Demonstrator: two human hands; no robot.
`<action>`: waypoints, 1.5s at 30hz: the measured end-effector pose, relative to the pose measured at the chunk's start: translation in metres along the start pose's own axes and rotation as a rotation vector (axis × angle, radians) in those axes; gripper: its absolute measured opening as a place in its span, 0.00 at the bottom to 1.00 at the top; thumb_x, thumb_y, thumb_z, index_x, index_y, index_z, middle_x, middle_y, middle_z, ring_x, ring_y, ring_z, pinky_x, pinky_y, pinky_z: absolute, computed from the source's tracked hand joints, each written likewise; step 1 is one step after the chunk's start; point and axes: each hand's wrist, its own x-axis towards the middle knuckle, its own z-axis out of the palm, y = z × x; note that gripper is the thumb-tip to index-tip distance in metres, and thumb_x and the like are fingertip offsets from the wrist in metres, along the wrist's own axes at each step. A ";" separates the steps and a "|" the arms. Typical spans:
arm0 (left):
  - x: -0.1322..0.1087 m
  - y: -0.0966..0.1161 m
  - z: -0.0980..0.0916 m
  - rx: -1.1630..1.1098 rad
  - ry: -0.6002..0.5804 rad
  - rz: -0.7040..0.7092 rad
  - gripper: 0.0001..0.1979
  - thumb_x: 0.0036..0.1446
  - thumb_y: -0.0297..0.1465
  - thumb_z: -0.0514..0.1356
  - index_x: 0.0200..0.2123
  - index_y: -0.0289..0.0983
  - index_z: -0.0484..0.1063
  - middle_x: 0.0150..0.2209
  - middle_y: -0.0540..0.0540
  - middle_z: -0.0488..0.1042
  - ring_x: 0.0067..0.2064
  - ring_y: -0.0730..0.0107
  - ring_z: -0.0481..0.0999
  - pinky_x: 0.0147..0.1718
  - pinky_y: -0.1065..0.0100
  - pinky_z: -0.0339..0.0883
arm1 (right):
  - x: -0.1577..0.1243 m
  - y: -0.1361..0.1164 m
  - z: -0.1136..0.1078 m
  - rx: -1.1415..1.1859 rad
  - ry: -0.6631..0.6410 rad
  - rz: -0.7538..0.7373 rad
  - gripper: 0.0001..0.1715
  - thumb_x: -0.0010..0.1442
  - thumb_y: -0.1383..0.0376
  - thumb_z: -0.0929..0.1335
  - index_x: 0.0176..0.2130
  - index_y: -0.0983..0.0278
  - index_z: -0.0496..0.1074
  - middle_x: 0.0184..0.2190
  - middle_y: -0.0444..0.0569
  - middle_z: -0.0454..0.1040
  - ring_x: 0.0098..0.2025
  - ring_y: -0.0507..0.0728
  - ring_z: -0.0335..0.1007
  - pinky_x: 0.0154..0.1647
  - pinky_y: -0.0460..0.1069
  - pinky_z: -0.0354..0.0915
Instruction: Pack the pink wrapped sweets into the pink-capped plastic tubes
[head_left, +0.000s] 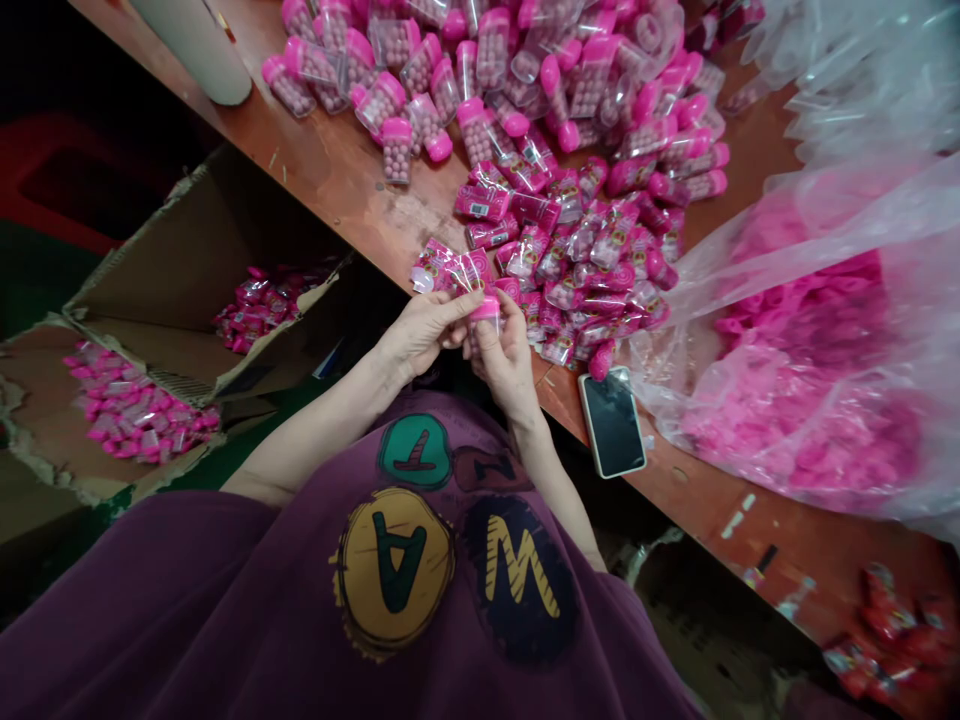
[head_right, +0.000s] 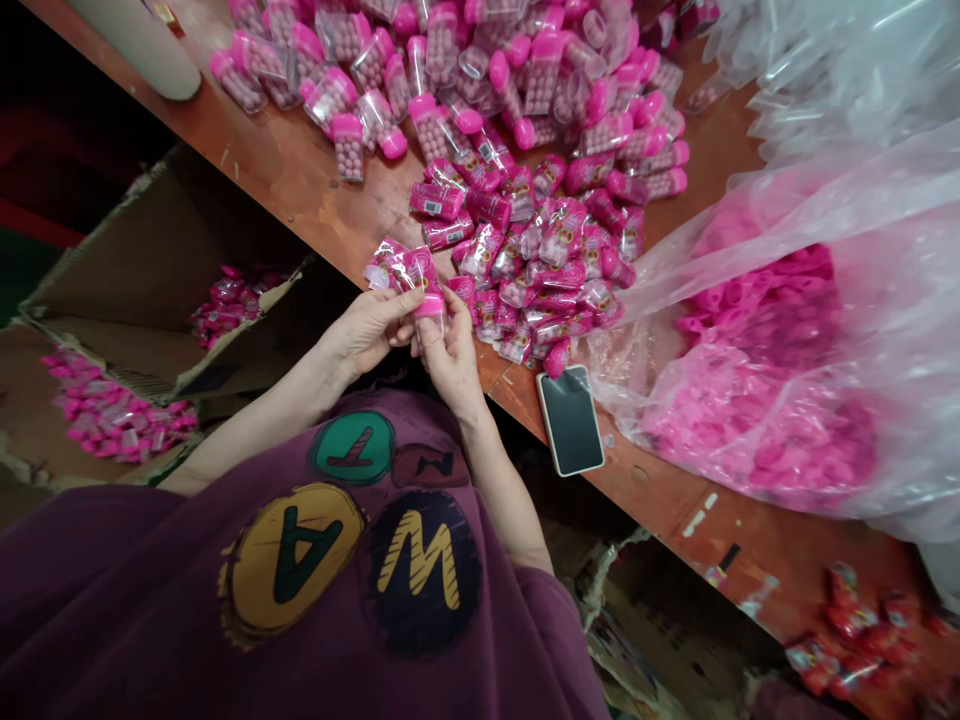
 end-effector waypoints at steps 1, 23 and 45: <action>0.000 -0.001 0.001 0.014 -0.022 -0.014 0.23 0.54 0.42 0.73 0.20 0.34 0.71 0.14 0.51 0.64 0.16 0.78 0.65 0.16 0.74 0.51 | 0.001 0.001 -0.003 -0.029 -0.023 0.003 0.37 0.64 0.43 0.70 0.64 0.50 0.60 0.36 0.43 0.75 0.27 0.51 0.69 0.29 0.49 0.72; -0.008 -0.012 0.010 0.214 -0.092 -0.008 0.21 0.56 0.43 0.71 0.25 0.33 0.70 0.18 0.50 0.71 0.17 0.83 0.65 0.18 0.76 0.50 | 0.007 -0.002 -0.005 0.306 -0.054 0.117 0.28 0.63 0.45 0.71 0.55 0.53 0.62 0.22 0.32 0.66 0.13 0.45 0.52 0.13 0.42 0.53; 0.014 -0.005 -0.035 1.733 0.453 0.406 0.22 0.74 0.34 0.49 0.64 0.38 0.71 0.48 0.39 0.79 0.38 0.62 0.82 0.31 0.64 0.69 | 0.232 -0.021 0.108 -1.158 0.152 -0.330 0.28 0.70 0.53 0.65 0.59 0.71 0.66 0.53 0.67 0.76 0.54 0.72 0.76 0.56 0.67 0.70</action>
